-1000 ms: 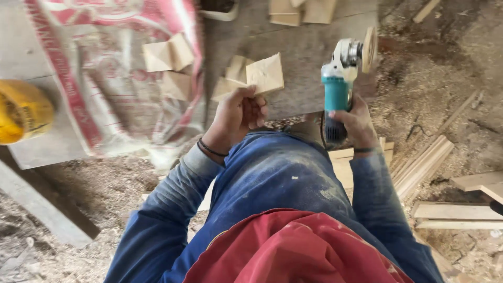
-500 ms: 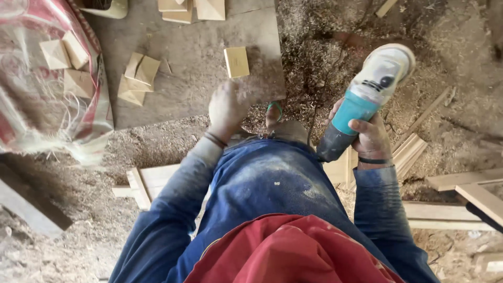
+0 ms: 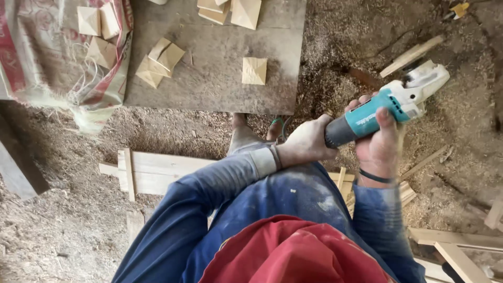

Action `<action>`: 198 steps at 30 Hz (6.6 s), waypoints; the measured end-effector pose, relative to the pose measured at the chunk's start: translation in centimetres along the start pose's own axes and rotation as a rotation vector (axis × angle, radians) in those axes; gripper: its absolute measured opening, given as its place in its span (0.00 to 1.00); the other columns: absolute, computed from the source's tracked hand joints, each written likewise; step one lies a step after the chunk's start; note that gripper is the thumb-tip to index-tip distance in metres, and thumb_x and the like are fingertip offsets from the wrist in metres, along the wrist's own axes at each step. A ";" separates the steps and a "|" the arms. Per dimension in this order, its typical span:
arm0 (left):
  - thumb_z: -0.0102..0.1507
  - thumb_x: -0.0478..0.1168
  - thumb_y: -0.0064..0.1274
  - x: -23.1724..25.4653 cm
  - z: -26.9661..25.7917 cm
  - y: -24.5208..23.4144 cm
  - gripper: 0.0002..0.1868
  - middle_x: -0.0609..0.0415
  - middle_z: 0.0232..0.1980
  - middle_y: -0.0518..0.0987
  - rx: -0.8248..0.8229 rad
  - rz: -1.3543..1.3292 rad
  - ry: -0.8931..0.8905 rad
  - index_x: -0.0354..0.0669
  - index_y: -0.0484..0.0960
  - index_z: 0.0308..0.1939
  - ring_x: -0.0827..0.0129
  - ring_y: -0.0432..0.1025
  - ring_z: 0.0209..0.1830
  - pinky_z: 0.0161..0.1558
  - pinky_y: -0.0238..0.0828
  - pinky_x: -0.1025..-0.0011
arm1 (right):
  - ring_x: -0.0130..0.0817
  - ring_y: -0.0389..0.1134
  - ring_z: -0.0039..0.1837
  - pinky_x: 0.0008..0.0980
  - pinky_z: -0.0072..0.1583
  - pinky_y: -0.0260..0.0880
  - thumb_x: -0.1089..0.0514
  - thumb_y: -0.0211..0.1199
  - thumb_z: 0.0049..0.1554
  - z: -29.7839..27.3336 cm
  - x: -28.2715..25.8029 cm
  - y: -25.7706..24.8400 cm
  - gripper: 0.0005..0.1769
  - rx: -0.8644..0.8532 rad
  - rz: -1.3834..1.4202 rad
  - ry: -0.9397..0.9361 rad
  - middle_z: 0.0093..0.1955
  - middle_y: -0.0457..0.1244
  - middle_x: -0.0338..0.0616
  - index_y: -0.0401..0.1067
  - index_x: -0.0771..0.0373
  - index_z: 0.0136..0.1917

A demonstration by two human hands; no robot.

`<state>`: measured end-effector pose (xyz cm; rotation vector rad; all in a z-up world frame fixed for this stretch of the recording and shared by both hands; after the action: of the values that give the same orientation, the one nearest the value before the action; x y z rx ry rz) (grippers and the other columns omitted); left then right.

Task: Sanding small wooden blocks with an angle grinder and sorting them on a workbench.

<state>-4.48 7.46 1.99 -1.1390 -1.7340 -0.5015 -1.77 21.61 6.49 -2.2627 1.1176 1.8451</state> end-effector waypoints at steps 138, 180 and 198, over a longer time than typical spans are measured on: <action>0.71 0.54 0.50 -17.9 3.1 -12.5 0.32 0.58 0.83 0.56 0.468 0.706 0.206 0.48 0.68 0.76 0.48 0.35 0.85 0.80 0.26 0.41 | 0.49 0.75 0.54 0.42 0.57 0.75 0.35 0.72 0.49 4.6 5.9 7.8 0.45 -0.479 -1.604 0.169 0.50 0.69 0.60 0.63 0.75 0.61; 0.73 0.56 0.47 -19.4 4.3 -12.1 0.32 0.63 0.85 0.54 0.519 0.816 0.175 0.53 0.65 0.79 0.50 0.34 0.86 0.80 0.25 0.41 | 0.57 0.72 0.58 0.47 0.58 0.72 0.41 0.76 0.52 4.3 5.4 9.8 0.44 -0.551 -1.553 0.006 0.55 0.68 0.66 0.63 0.76 0.66; 0.73 0.59 0.49 -16.7 4.9 -13.3 0.28 0.59 0.83 0.61 0.603 0.720 0.209 0.60 0.72 0.76 0.49 0.37 0.86 0.79 0.26 0.36 | 0.51 0.74 0.52 0.45 0.55 0.75 0.38 0.75 0.50 2.8 4.9 7.1 0.44 -0.471 -1.645 0.139 0.50 0.69 0.58 0.63 0.73 0.63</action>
<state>-16.76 -3.08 -12.83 -1.1110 -1.0673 0.3201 -7.67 15.08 4.37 -2.0848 -1.1189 1.1104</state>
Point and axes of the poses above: each hand's wrist, its own z-axis towards the middle knuckle, its own y-axis out of the palm, x = y × z, the point moved 7 cm from there along z, towards the middle knuckle
